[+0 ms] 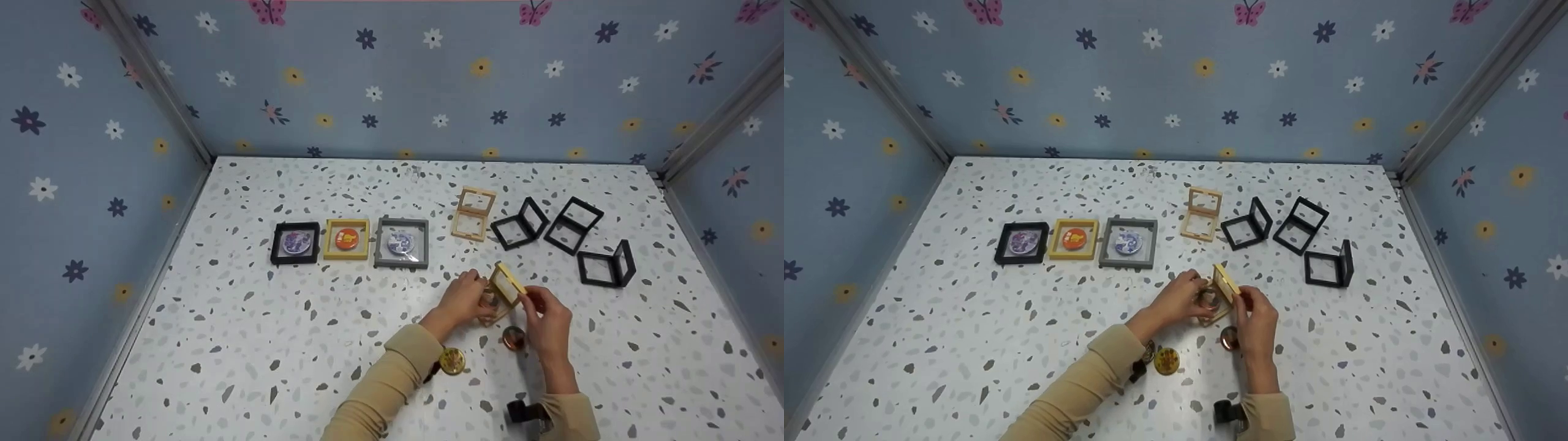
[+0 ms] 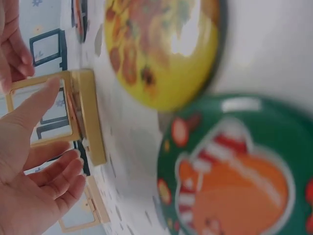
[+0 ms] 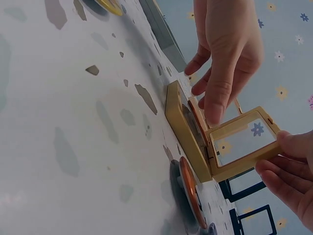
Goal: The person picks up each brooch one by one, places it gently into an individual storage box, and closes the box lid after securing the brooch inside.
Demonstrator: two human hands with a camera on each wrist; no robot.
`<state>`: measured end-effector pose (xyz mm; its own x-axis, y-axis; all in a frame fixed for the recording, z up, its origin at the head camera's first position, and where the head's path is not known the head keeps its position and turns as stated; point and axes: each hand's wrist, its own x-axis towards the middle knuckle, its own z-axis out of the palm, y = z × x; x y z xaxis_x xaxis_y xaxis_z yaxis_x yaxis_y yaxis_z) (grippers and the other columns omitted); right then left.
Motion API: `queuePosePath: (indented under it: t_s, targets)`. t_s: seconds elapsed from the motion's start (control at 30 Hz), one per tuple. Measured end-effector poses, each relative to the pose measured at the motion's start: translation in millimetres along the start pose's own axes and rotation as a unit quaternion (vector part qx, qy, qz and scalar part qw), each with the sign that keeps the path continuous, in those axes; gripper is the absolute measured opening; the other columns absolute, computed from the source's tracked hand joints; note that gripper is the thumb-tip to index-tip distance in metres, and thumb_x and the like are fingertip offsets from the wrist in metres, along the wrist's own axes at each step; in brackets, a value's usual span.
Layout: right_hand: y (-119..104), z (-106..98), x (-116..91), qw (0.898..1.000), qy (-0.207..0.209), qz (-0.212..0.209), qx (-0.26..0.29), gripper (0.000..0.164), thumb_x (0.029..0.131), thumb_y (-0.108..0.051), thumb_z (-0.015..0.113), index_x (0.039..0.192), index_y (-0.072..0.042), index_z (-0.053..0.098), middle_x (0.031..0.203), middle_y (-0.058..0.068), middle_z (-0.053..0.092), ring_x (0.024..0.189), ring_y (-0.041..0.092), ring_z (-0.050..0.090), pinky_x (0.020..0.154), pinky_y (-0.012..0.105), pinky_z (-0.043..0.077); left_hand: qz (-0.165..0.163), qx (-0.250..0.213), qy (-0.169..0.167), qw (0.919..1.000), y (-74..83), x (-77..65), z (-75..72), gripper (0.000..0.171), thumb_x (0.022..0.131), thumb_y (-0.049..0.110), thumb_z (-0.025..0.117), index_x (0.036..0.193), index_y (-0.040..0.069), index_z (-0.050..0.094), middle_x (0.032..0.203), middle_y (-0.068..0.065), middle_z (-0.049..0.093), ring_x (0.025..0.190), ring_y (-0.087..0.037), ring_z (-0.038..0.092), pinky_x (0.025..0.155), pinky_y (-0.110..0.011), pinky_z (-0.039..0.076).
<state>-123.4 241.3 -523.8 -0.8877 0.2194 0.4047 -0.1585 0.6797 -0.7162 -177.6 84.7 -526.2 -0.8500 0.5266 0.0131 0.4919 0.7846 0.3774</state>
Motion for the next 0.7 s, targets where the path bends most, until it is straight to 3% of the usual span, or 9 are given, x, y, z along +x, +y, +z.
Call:
queuePosePath:
  t_s: [0.3,0.5,0.7]
  targets:
    - [0.4,-0.2,1.0,1.000,-0.007,0.003,-0.011,0.013,0.080,-0.010,0.064,0.091,-0.003,0.063,0.082,0.007,0.065,0.070,0.015,0.060,0.061,0.020,0.046,0.003,0.011,-0.027,0.9996,-17.7,-7.4,-6.0,0.059,0.060,0.042,0.077,0.101,0.004,0.059,0.100,-0.009,0.051,0.088,-0.021,0.049,0.074,-0.030,0.045]
    - [0.4,-0.9,1.3,1.000,-0.012,0.005,-0.006,0.012,0.081,-0.009,0.064,0.092,-0.003,0.063,0.083,0.007,0.064,0.071,0.014,0.060,0.062,0.016,0.045,-0.019,-0.011,-0.033,0.9992,-25.0,-7.6,-4.7,0.041,0.065,0.024,0.077,0.096,0.004,0.058,0.094,-0.008,0.051,0.084,-0.021,0.050,0.069,-0.030,0.046]
    - [0.4,-1.2,0.7,1.000,-0.015,0.008,-0.004,0.013,0.080,-0.009,0.064,0.092,-0.003,0.063,0.083,0.007,0.064,0.070,0.013,0.059,0.061,0.014,0.044,-0.014,-0.023,-0.019,0.9994,-28.0,-7.3,-2.8,0.028,0.068,0.015,0.073,0.089,0.004,0.060,0.089,-0.008,0.051,0.081,-0.021,0.050,0.067,-0.029,0.046]
